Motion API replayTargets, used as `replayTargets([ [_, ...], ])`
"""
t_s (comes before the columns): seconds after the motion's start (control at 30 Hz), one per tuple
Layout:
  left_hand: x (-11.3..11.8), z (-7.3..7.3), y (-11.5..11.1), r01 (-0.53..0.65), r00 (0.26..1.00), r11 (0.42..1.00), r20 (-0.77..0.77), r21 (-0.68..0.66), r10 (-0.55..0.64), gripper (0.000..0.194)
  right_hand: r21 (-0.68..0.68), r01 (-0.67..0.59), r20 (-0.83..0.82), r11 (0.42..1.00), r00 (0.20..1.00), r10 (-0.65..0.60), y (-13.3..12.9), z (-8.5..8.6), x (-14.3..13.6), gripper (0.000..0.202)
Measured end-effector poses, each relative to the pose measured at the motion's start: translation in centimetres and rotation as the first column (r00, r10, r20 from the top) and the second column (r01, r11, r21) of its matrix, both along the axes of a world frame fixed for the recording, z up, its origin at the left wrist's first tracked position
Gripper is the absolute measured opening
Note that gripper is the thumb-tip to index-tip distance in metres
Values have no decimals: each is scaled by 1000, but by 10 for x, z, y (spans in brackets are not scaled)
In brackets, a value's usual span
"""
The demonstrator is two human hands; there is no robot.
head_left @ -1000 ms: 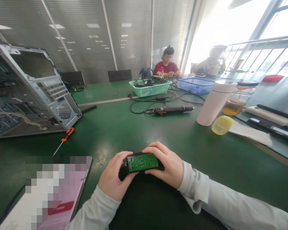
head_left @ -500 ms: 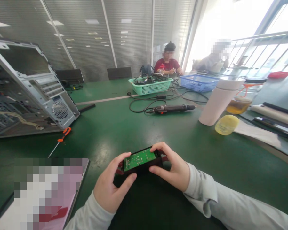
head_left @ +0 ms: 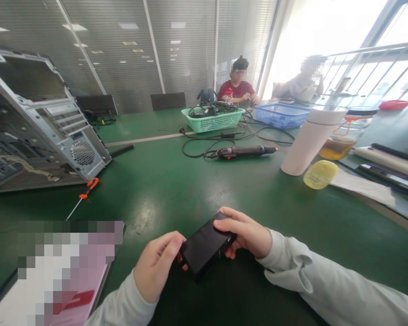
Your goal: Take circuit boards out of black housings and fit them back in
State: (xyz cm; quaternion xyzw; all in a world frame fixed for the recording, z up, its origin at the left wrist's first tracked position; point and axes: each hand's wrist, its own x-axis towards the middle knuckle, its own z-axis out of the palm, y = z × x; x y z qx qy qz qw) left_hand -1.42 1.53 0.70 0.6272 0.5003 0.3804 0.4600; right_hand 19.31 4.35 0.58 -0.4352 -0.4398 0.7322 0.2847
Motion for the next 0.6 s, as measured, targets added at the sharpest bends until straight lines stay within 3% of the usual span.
replayTargets([
  [0.07,-2,-2,3,19,1000,1000,-21,-20,-20,34,76,-5,-2,997,1000,5,-1,-2,1,53],
  [0.13,-4,-4,5,14,1000,998,-23,-59,-15,25,248,26,3,968,1000,-27,-2,-3,2,48],
  [0.2,-4,-7,6,-55,998,995,35,-83,58,21,500,60,52,864,994,-99,-5,-2,4,37],
  [0.27,-2,-10,5,-120,986,988,106,-94,130,24,703,34,133,711,975,-178,-9,1,6,28],
  [0.3,-1,-10,4,-135,981,986,129,-100,147,25,760,4,172,649,963,-206,-11,2,7,28],
  [0.37,1,-12,3,-143,978,983,137,-115,158,28,812,-43,218,582,948,-233,-13,4,9,31],
  [0.5,2,-11,3,-149,982,983,100,-111,160,26,837,-98,274,538,927,-257,-13,2,9,42],
  [0.6,2,-9,2,-123,990,991,67,-48,126,22,810,-137,328,570,912,-248,-11,1,9,44],
])
